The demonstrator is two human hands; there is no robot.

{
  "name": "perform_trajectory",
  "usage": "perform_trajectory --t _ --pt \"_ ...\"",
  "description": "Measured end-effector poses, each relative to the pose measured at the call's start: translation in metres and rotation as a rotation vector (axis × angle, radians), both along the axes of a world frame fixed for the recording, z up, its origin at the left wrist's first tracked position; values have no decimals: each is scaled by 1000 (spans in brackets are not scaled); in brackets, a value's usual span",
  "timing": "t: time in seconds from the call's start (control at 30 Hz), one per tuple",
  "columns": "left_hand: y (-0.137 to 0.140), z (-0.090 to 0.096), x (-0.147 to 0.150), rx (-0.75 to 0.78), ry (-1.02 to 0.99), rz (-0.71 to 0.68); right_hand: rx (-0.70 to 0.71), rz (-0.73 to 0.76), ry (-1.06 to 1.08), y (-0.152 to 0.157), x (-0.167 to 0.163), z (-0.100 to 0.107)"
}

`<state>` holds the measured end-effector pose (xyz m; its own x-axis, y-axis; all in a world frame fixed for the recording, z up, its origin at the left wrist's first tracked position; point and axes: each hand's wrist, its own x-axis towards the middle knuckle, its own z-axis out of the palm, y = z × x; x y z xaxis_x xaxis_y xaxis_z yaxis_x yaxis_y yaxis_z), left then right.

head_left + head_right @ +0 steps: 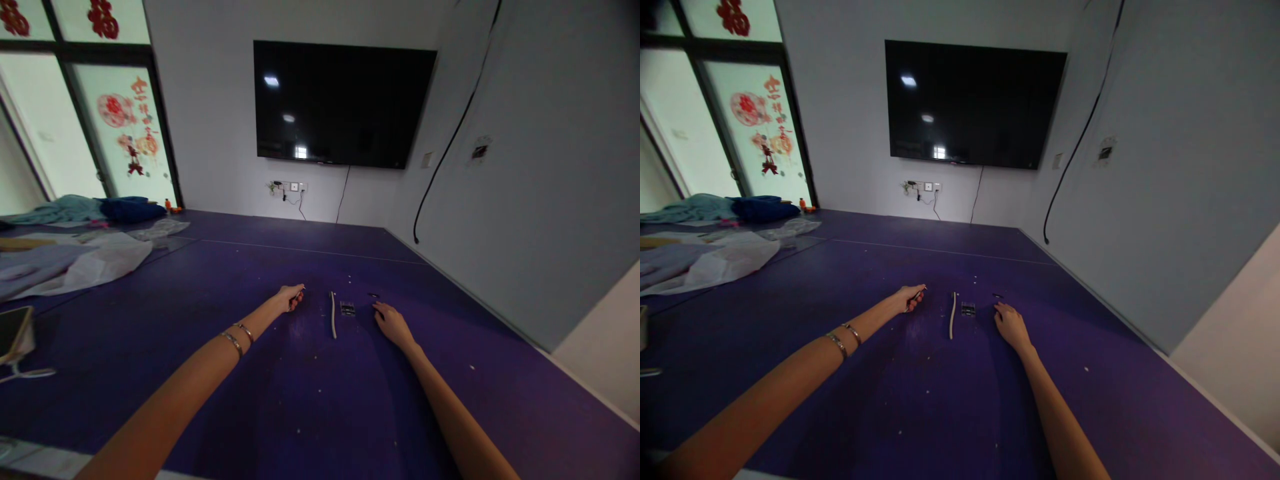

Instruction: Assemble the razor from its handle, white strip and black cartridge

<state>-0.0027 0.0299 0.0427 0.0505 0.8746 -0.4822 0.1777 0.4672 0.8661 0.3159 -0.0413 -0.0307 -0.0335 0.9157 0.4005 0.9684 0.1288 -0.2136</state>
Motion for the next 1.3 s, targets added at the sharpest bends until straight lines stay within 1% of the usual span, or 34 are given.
perform_trajectory --t 0.23,0.43,0.73,0.9,1.0,1.1,1.2,1.3 --pt "-2 -1 2 125 17 -19 -6 0 39 -2 -1 3" --pt "-2 -2 11 259 -67 -48 -28 -11 32 -3 -3 6" --pt "-2 -9 31 317 -219 -151 -33 -29 49 -8 -8 10" --pt "-3 -8 37 320 -312 -202 -40 -48 40 -8 -8 10" --pt "-6 -4 38 299 -292 -228 -46 -61 51 -9 -9 10" --pt "-8 3 38 280 -315 -253 -49 -60 60 -9 -9 9" --pt "-9 15 34 282 -348 -278 -34 -38 92 -7 -7 7" --pt "-14 32 27 336 -341 -340 2 -11 189 -6 -4 8"
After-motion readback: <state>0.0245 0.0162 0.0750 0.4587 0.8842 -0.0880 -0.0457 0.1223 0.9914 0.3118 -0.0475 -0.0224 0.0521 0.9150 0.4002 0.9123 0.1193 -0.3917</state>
